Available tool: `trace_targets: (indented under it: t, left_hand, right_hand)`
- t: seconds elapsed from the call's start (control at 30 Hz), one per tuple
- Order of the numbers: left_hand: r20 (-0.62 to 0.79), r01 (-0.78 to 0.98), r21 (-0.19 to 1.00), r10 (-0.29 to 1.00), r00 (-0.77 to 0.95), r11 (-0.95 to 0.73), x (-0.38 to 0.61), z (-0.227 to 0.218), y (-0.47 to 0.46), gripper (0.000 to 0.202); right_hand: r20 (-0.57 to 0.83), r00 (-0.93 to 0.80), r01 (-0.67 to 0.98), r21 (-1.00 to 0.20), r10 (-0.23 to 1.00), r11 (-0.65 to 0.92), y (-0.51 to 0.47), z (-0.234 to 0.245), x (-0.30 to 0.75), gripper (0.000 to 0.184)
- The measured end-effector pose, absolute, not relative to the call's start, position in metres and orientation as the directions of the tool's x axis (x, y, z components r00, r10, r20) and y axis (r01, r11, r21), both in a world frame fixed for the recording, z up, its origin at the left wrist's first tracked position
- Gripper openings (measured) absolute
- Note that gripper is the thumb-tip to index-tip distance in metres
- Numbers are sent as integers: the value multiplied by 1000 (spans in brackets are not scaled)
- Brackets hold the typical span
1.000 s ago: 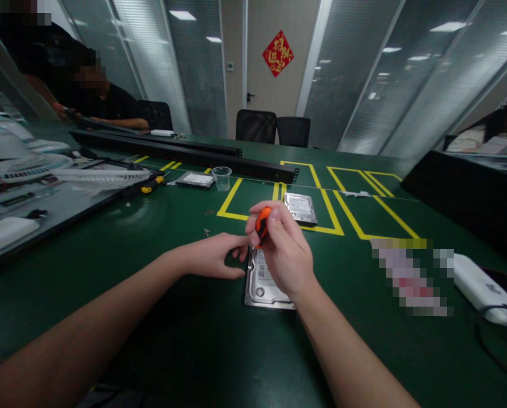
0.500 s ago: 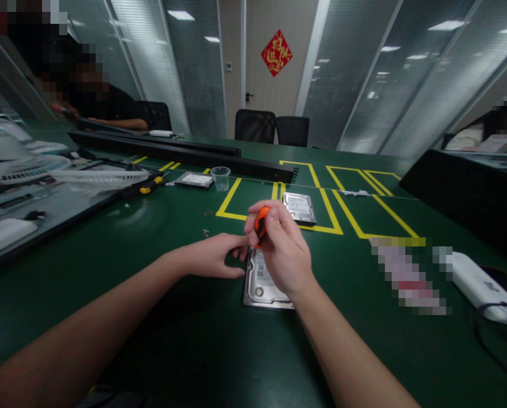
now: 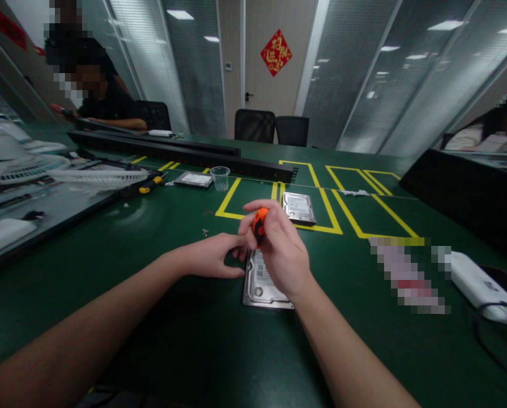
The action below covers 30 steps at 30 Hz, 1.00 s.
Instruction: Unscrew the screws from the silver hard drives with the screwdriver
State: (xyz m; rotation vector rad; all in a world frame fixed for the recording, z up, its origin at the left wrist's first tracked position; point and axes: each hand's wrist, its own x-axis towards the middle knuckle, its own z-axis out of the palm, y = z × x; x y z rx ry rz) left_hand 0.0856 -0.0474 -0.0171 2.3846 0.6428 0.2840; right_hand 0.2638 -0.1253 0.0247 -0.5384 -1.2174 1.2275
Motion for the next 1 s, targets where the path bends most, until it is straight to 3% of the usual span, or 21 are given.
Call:
trace_targets:
  t: [0.07, 0.3, 0.6, 1.0]
  left_hand:
    - [36, 379, 637, 516, 856, -672, 86, -16, -48, 49]
    - [35, 384, 637, 522, 852, -669, 86, -16, -49, 41]
    - [51, 372, 635, 518, 854, -677, 86, -18, -48, 50]
    - [43, 370, 641, 513, 858, -673, 86, -17, -47, 46]
  right_hand:
    - [407, -133, -429, -846, 904, 318, -126, 25, 264, 34]
    - [406, -112, -428, -843, 907, 324, -126, 25, 263, 28]
    - [413, -103, -425, -841, 905, 335, -125, 24, 264, 27]
    - [396, -117, -402, -857, 911, 321, -125, 25, 265, 23]
